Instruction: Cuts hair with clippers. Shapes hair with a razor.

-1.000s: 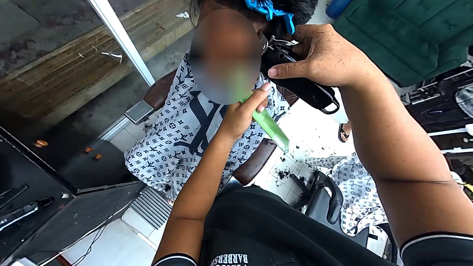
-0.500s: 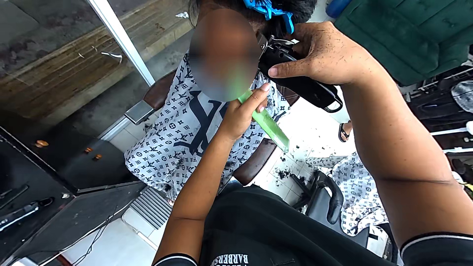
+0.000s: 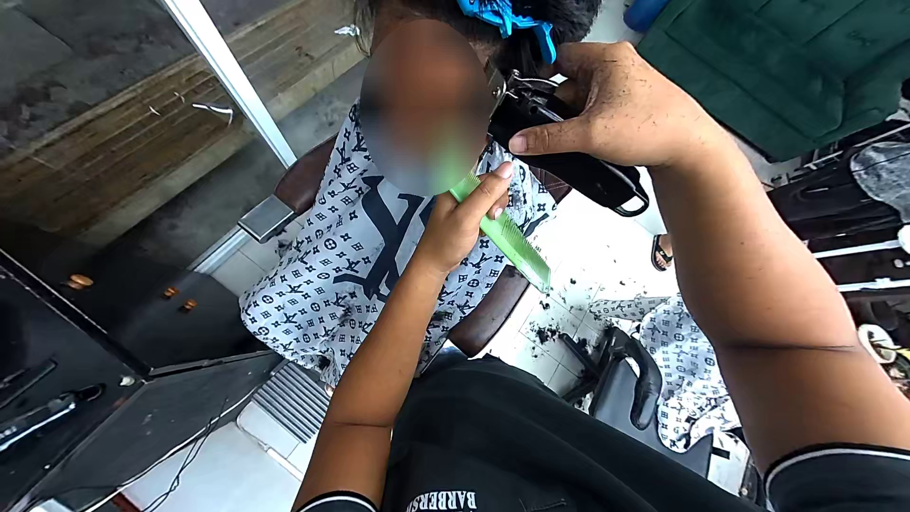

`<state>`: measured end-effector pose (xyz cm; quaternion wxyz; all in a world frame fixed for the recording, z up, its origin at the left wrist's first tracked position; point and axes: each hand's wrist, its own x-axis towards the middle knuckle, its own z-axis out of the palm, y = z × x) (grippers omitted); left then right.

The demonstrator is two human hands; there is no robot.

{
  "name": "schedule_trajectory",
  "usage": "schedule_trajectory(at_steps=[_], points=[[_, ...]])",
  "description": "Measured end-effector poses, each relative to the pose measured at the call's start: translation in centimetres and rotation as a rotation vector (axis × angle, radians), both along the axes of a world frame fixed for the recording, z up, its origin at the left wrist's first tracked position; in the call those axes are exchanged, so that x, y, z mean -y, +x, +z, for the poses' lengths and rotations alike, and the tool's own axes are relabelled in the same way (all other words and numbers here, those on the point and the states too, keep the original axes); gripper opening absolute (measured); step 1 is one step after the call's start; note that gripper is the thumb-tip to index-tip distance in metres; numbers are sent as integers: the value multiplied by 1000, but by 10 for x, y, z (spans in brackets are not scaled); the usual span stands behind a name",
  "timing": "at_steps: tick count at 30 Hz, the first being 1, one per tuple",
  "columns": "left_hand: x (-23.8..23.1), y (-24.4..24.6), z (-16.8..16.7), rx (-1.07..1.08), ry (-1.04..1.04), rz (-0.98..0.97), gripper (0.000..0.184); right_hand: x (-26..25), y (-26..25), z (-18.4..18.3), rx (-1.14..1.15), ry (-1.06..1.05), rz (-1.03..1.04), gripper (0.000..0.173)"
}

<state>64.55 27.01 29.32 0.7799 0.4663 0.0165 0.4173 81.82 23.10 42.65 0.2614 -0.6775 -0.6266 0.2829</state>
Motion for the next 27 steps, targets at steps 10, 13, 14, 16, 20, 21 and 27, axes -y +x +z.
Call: schedule_trajectory(at_steps=[10, 13, 14, 16, 20, 21, 27], points=[[-85, -70, 48, -57, 39, 374, 21, 83, 32, -43, -573, 350, 250, 49], [-101, -67, 74, -52, 10, 363, 39, 84, 18, -62, -689, 339, 249, 47], [-105, -64, 79, -56, 15, 357, 44, 83, 12, -68, -714, 339, 236, 47], [-112, -60, 83, -85, 13, 371, 41, 81, 0, -79, -786, 346, 214, 47], [-112, -64, 75, -167, 10, 357, 25, 74, -22, -97, -958, 375, 146, 45], [-110, -67, 70, -194, 33, 336, 25, 70, -28, -100, -994, 372, 110, 45], [-70, -74, 40, -428, 480, 165, 29, 30, -70, -99, -1153, 342, -133, 40]])
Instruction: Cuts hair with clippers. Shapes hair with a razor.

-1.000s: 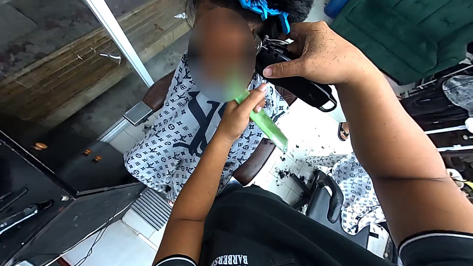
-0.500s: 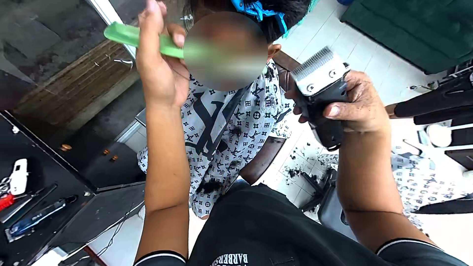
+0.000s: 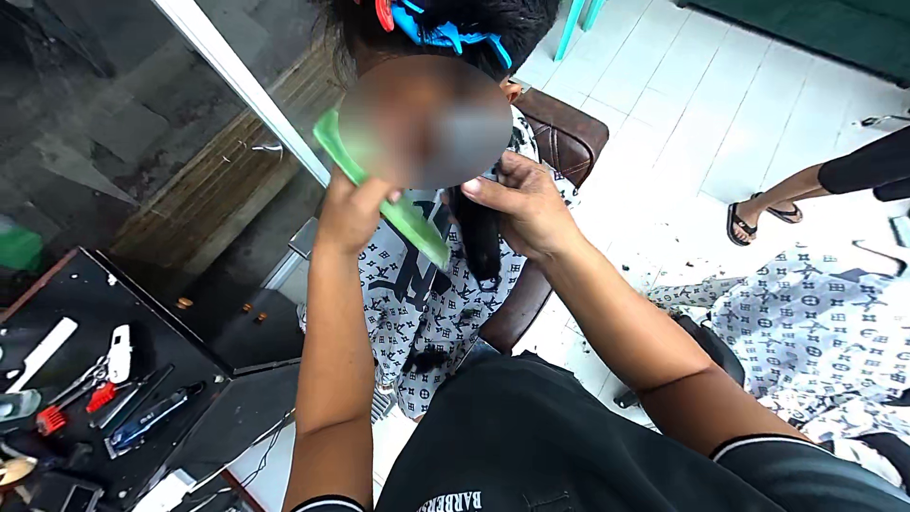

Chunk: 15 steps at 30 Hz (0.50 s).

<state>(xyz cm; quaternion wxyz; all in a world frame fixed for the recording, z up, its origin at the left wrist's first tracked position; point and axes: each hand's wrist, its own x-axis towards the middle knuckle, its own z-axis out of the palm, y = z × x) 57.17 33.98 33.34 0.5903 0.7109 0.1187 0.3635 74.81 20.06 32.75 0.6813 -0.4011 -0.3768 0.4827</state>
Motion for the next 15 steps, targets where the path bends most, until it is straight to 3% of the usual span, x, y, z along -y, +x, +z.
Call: schedule_trajectory(at_steps=[5, 15], points=[[10, -1, -5, -30, 88, -7, 46, -25, -17, 4, -122, -36, -46, 50], [6, 4, -1, -52, 83, 76, 44, -38, -20, 10, -145, -70, -102, 43]])
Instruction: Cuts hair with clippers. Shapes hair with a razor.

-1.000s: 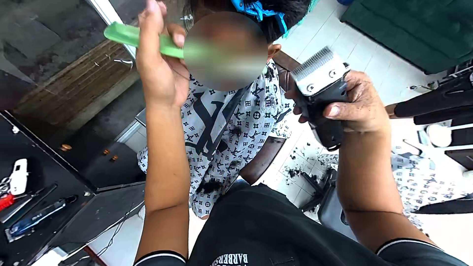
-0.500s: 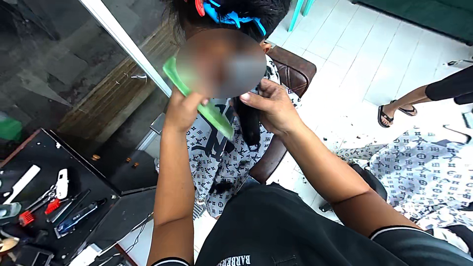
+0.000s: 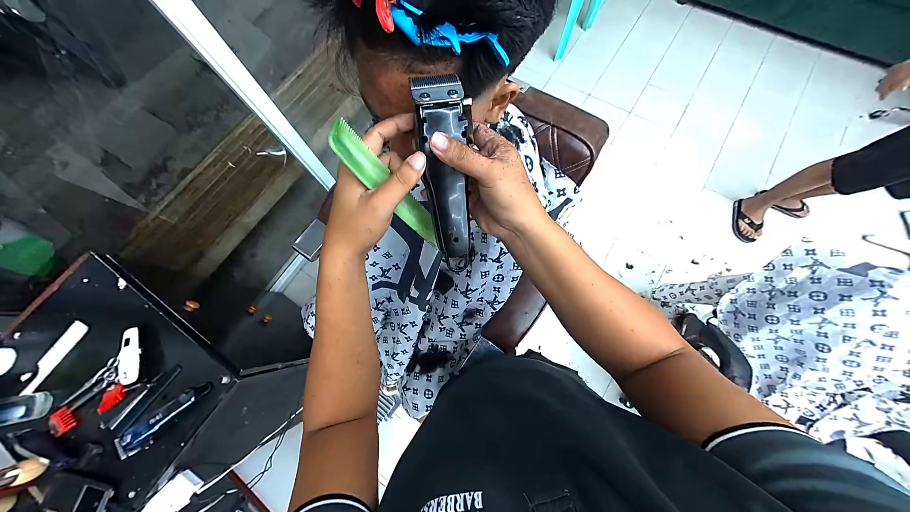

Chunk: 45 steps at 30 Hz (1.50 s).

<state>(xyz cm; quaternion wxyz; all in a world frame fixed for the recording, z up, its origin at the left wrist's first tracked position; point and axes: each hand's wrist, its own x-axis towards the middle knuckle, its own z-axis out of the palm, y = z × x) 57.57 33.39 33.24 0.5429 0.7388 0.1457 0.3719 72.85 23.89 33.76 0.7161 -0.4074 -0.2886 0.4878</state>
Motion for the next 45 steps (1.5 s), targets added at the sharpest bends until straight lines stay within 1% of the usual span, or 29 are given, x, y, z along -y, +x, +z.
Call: schedule_trajectory(at_steps=[5, 10, 15, 17, 19, 21, 22, 23, 24, 26, 27, 29, 31, 33, 34, 37, 39, 42, 43, 45], points=[[0, 0, -3, 7, 2, 15, 43, -2, 1, -3, 5, 0, 0, 37], [6, -3, -6, -7, -29, 23, 42, 2, -2, -7, -1, -6, 18, 35], [8, -8, -14, -42, -30, 4, 46, 8, -2, -16, -16, -26, 38, 35], [7, -13, -15, -66, 1, -8, 46, 16, 0, -20, -5, -23, 64, 40], [0, -22, -9, -48, 15, 45, 40, 31, 4, -24, 17, 8, 105, 46], [-10, -30, 4, 69, -54, 136, 24, 49, 10, -27, 19, 46, 122, 44], [-15, -33, 12, 156, -123, 163, 15, 59, 12, -27, 14, 43, 134, 43], [-21, -33, 22, 246, -209, 171, 10, 66, 16, -27, 9, 30, 153, 44], [-27, -31, 32, 327, -302, 158, 15, 72, 19, -25, 22, 4, 163, 46], [-39, -23, 47, 436, -440, 122, 28, 81, 23, -18, 131, -59, 166, 48], [-44, -18, 52, 447, -473, 107, 30, 84, 24, -14, 199, -81, 165, 45], [-57, -10, 54, 418, -503, 95, 29, 87, 25, -9, 267, -80, 172, 41], [-67, -8, 49, 347, -477, 103, 24, 87, 24, -9, 225, -25, 195, 43], [-71, -13, 41, 270, -419, 90, 24, 83, 20, -9, 153, 23, 180, 44], [-70, -17, 35, 231, -367, 63, 25, 80, 16, -8, 157, 41, 167, 45], [-60, -26, 19, 61, -127, -115, 20, 65, 2, -4, 195, 75, 154, 42], [-48, -29, 14, -12, 12, -215, 22, 52, -10, -1, 169, 129, 147, 41], [-39, -33, 14, 38, 137, -314, 34, 30, -25, 8, 123, 208, 88, 40], [-39, -33, 15, 71, 157, -324, 36, 24, -29, 13, 118, 208, 72, 38], [-41, -35, 17, 93, 148, -285, 39, 11, -36, 19, 108, 170, 49, 36]])
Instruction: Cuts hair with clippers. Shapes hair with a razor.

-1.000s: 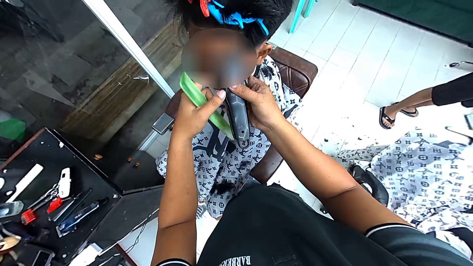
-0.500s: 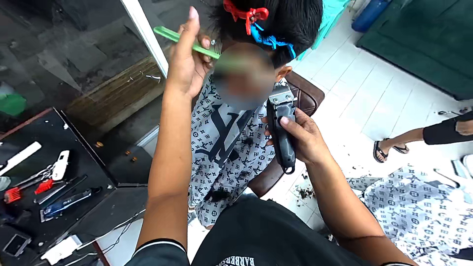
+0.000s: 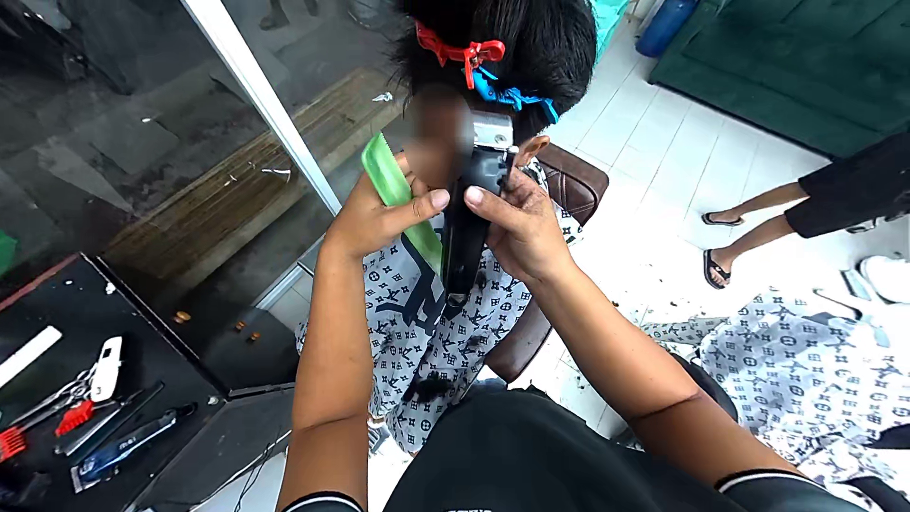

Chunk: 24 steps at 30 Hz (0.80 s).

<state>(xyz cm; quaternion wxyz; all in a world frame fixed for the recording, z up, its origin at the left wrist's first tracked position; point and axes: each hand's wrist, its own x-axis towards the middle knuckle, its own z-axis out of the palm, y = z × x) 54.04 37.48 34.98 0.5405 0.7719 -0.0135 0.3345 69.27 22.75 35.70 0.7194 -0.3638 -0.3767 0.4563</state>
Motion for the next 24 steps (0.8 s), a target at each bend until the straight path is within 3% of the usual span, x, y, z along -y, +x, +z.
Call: schedule_trajectory(at_steps=[8, 24], points=[[-18, -3, -12, -68, -59, 63, 37, -23, -10, -8, -49, -171, -101, 42], [-23, 4, -18, -67, -71, 56, 34, -27, -7, -10, -41, -208, -140, 37]])
